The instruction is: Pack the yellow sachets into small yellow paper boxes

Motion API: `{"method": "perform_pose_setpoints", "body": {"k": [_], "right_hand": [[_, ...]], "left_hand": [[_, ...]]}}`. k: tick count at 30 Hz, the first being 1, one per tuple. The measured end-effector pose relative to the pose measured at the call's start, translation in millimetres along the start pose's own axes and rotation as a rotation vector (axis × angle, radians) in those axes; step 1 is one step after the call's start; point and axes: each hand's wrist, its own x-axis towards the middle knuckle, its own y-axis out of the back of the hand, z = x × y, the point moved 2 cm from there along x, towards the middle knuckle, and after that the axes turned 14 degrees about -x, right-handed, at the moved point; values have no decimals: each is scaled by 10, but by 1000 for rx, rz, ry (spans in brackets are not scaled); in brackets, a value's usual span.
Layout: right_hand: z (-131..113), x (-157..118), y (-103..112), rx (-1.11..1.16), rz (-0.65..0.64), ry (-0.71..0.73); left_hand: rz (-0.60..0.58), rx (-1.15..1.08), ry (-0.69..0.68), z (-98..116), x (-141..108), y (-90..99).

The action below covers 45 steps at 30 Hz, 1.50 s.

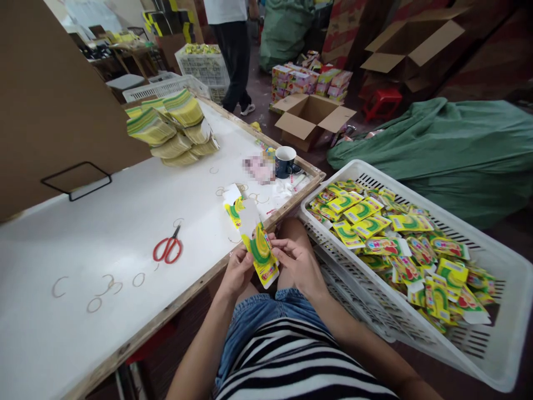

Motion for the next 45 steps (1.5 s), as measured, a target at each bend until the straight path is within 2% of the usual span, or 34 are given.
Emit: {"method": "perform_pose_setpoints", "body": {"k": [5,8,11,14,20,25,30,34,37,41,43,45], "right_hand": [[-35,-46,-64,-95,8,45],[7,-47,-95,-182,82,86],[53,-13,-74,-262,172,142],[60,32,-12,-295,177,207],[3,75,120,-296,-72,278],[-29,108,228,-320,-211,329],[-89,130,273,-415,-231,352],[-112,133,264,-466,-152,424],[-73,132,259,-399,-102,392],[-88,141,307,-318,9,348],[-120,154,322,-337,-31,309],[-135,167,310,-374,-156,260]], "left_hand": [[185,2,-115,-83,65,82],[244,41,-172,-106,89,92],[238,142,-268,-66,61,46],[183,247,-302,-10,6,1],[-45,291,-163,121,-53,-16],[-133,218,-41,203,-99,-18],[-144,195,0,171,-119,-13],[-129,179,46,133,-121,-9],[-137,218,74,119,-123,0],[-92,333,11,129,-110,16],[-47,412,-35,133,-98,14],[-20,488,-79,126,-88,5]]}}
